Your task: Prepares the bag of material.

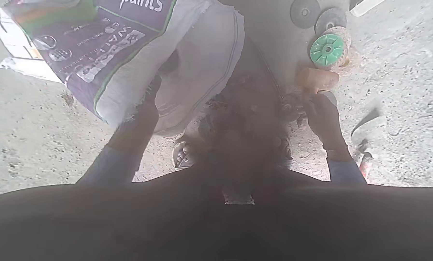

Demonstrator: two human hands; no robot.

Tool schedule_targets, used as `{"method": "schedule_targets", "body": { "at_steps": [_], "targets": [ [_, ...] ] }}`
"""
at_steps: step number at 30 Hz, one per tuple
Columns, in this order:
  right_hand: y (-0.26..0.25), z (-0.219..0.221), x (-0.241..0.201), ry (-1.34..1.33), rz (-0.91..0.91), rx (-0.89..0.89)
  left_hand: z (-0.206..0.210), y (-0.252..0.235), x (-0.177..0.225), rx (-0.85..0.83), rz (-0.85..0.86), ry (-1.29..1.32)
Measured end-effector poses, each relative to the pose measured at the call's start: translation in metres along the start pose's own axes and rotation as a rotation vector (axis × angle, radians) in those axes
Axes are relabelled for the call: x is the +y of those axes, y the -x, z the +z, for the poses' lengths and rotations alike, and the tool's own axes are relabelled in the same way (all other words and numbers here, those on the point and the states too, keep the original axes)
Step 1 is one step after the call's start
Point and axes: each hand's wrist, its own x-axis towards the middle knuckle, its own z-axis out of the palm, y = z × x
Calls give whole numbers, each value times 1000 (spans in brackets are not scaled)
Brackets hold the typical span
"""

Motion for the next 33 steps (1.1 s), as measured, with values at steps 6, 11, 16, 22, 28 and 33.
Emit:
{"method": "schedule_targets", "body": {
  "at_steps": [6, 11, 16, 22, 28, 33],
  "targets": [
    [2, 28, 16, 625, -247, -90, 21, 5, -12, -62, -279, -226],
    [2, 34, 7, 657, -149, -62, 50, 18, -4, -316, -56, -389],
    [19, 0, 8, 108, 0, -160, 54, 27, -11, -602, -45, -528],
    [29, -2, 21, -279, 158, -119, 62, 47, -60, -888, 57, -810],
    [47, 34, -25, -148, -234, -335, 102, 86, -28, -884, -613, -457],
    [23, 55, -45, 62, -262, -233, 74, 50, -69, -708, -444, -499]
  ]
}}
